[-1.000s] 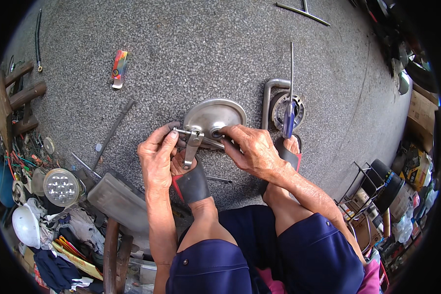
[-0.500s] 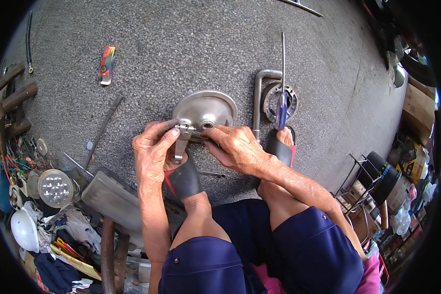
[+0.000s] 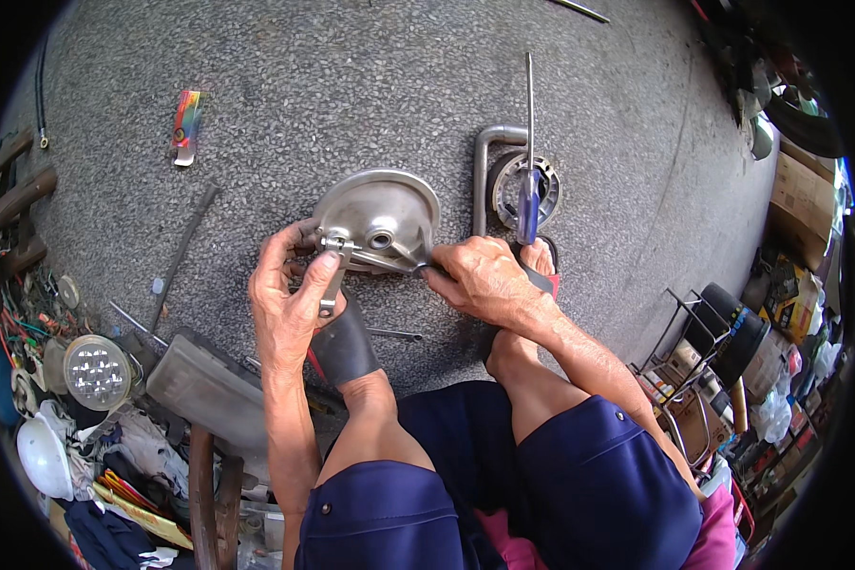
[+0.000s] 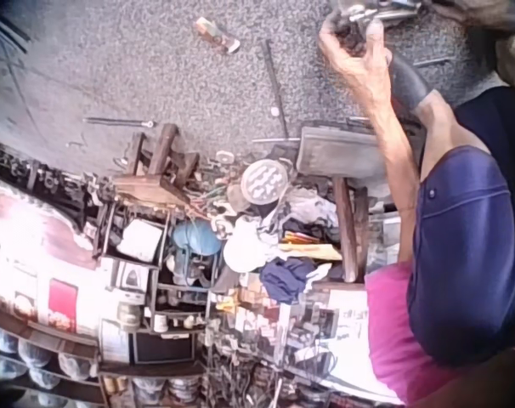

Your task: The person assembles a circular mechanical component, likely a clutch or brake assembly, using a screwdriver and wrench. They insert a metal bracket into the housing, secure it with a bolt, and then fit a circular ring into the assembly.

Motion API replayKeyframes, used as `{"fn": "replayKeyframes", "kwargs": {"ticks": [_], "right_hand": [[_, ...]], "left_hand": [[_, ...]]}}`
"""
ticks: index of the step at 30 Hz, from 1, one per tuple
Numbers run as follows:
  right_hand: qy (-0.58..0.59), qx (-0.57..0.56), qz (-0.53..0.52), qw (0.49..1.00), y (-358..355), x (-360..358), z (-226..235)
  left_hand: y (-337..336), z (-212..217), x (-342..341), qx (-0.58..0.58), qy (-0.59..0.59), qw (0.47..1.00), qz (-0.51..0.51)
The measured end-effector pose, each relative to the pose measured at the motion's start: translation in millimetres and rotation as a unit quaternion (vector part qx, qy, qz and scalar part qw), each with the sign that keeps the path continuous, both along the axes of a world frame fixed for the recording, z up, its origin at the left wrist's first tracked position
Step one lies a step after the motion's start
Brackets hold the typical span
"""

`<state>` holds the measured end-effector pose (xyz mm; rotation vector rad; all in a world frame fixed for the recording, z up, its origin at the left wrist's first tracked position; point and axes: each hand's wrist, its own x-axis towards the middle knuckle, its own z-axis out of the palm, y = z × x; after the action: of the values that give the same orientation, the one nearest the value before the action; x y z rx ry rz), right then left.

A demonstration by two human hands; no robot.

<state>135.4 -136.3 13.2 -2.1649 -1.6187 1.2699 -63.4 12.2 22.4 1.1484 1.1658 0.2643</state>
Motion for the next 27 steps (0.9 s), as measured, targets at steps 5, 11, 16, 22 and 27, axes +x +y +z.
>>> {"fn": "replayKeyframes", "kwargs": {"ticks": [5,11,16,22,27], "right_hand": [[-0.006,-0.071,-0.071,0.995,-20,0,-10],[0.023,-0.057,-0.186,0.981,-1,-17,-17],[0.04,-0.069,-0.223,0.972,25,0,-17],[0.04,0.039,-0.167,0.984,74,31,-35],[0.029,0.067,-0.158,0.985,98,42,-42]], "left_hand": [[-17,-11,9,0.085,0.087,0.991,-0.056],[-17,-26,22,0.137,0.058,0.984,-0.099],[19,-26,19,-0.035,-0.067,0.996,-0.051],[70,-34,39,0.006,-0.101,0.995,-0.015],[93,-42,44,0.024,-0.107,0.994,-0.02]]}}
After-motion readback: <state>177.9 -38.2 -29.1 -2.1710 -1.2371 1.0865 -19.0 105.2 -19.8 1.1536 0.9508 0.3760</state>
